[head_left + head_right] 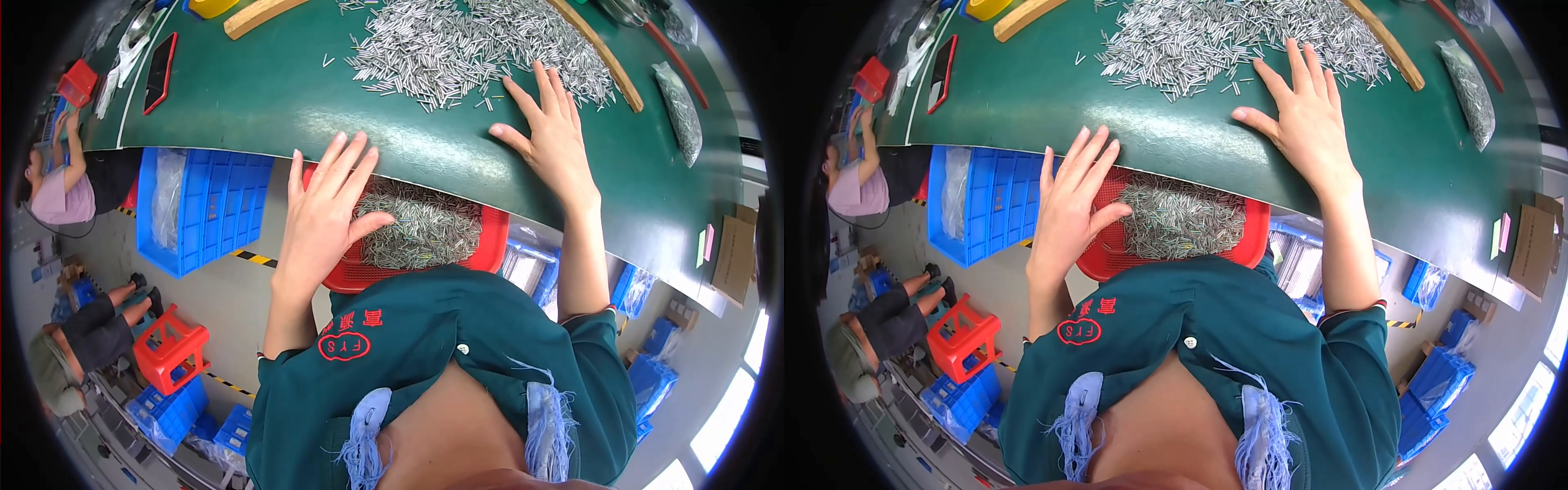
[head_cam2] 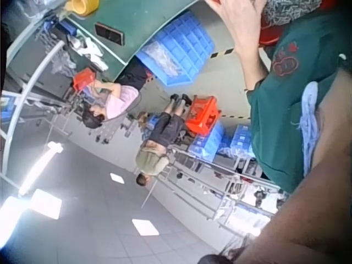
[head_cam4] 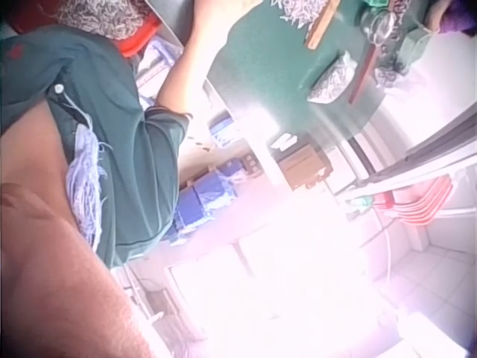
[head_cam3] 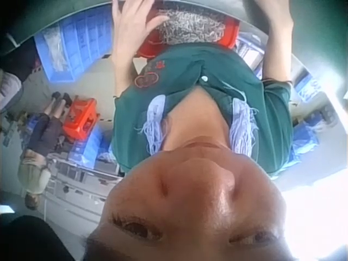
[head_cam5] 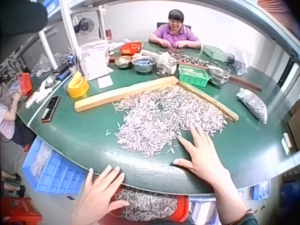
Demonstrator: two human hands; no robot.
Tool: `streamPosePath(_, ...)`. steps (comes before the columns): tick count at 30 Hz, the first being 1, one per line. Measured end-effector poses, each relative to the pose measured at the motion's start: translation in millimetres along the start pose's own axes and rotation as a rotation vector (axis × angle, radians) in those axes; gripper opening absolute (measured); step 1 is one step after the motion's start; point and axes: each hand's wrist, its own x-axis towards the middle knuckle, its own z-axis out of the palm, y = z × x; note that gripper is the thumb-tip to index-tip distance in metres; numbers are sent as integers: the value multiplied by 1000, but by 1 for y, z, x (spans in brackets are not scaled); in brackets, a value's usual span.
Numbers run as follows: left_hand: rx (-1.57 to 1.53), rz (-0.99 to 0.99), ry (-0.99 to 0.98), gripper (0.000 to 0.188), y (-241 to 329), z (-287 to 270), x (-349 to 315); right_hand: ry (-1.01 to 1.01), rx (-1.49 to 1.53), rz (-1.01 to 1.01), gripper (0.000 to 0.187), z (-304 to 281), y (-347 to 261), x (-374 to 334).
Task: Sorting and gathering small metal pins on a workbench into a red plastic bin.
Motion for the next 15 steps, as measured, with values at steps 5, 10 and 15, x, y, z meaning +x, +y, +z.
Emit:
streamPosePath(5, 12, -6, 33, 77, -3, 0, -2, -7, -37, 39, 69, -9, 2, -6)
streamPosePath(10, 1, -13, 0, 80, 1, -2, 0, 25, 50, 18, 66, -6, -2, -5)
streamPosePath(15, -1, -5, 6, 80, 0, -2, -1, 13, 82, -5, 65, -15, -10, -9)
